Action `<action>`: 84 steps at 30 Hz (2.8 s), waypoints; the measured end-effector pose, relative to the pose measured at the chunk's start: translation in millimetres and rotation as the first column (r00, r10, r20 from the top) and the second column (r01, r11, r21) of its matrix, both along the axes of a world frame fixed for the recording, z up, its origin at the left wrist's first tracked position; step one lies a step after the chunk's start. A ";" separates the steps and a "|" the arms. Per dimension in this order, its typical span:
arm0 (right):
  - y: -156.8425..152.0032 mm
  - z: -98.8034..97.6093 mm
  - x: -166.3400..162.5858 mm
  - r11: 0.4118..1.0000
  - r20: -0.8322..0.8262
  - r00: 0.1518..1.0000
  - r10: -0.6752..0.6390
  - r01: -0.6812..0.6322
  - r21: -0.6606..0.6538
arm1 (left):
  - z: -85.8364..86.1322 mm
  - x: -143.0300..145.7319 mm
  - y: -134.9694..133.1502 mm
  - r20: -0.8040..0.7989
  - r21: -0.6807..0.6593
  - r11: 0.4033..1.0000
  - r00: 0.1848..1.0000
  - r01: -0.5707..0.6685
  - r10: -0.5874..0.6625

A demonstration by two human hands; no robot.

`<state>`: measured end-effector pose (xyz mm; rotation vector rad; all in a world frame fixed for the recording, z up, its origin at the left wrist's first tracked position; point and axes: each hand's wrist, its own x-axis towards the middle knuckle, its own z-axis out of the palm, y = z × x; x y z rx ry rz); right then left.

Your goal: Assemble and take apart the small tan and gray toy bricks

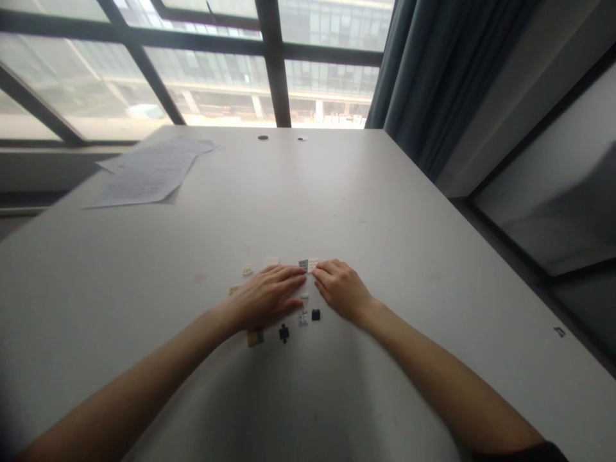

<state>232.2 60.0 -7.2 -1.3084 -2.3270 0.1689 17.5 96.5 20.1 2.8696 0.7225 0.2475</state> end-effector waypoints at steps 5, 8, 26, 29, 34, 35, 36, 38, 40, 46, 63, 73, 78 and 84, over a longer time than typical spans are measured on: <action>6.6 -1.7 6.3 1.000 0.003 1.000 -0.014 0.014 0.007 | 0.4 10.8 5.0 -0.007 0.025 0.999 1.000 0.021 -0.020; 13.5 -3.7 19.2 0.998 0.009 0.999 -0.053 0.053 0.019 | -0.9 23.6 14.7 -0.010 0.044 0.998 0.999 0.035 -0.034; 29.6 -11.8 47.2 0.975 -0.054 0.976 -0.209 0.212 0.063 | -2.2 74.2 50.9 -0.023 0.075 0.995 0.997 0.069 -0.067; 28.5 -12.0 48.2 0.972 -0.067 0.973 -0.221 0.226 0.071 | -0.8 69.6 48.5 0.010 0.089 0.995 0.999 0.034 -0.035; 25.1 -13.2 52.1 0.964 -0.112 0.965 -0.235 0.247 0.101 | 11.0 23.0 43.0 0.192 0.078 0.990 0.976 -0.118 0.101; 24.3 -13.4 53.0 0.965 -0.118 0.967 -0.227 0.240 0.106 | 13.9 6.5 40.6 0.232 0.064 0.985 0.963 -0.159 0.140; 23.5 -13.5 53.7 0.967 -0.123 0.969 -0.216 0.230 0.110 | 16.4 -11.5 37.3 0.267 0.045 0.980 0.947 -0.196 0.177; 21.2 -13.4 54.0 0.971 -0.134 0.972 -0.193 0.209 0.116 | 19.0 -48.8 27.3 0.308 -0.006 0.965 0.918 -0.261 0.250; 18.4 -13.0 52.3 0.974 -0.145 0.974 -0.175 0.193 0.120 | 17.1 -82.1 13.5 0.292 -0.056 0.946 0.901 -0.319 0.320; 12.5 -12.3 44.4 0.980 -0.136 0.982 -0.129 0.147 0.133 | -7.0 -120.7 -17.2 0.139 -0.095 0.913 0.903 -0.397 0.407; 8.7 -13.7 54.0 0.963 -0.177 0.967 -0.185 0.214 0.165 | -25.3 -107.8 -7.0 0.126 -0.072 0.944 0.936 -0.321 0.328; -3.3 -9.3 61.4 0.955 -0.334 0.904 -0.266 0.295 0.037 | 4.0 -100.5 1.6 0.297 -0.055 0.930 0.884 -0.362 0.362; -3.1 -9.4 61.4 0.915 -0.432 0.816 -0.383 0.399 -0.057 | 49.6 -18.6 13.5 0.370 0.109 0.967 0.913 -0.228 0.173; -3.3 -7.8 61.4 0.894 -0.501 0.760 -0.413 0.443 -0.066 | 15.4 78.5 19.9 0.096 0.059 0.994 0.992 -0.093 0.087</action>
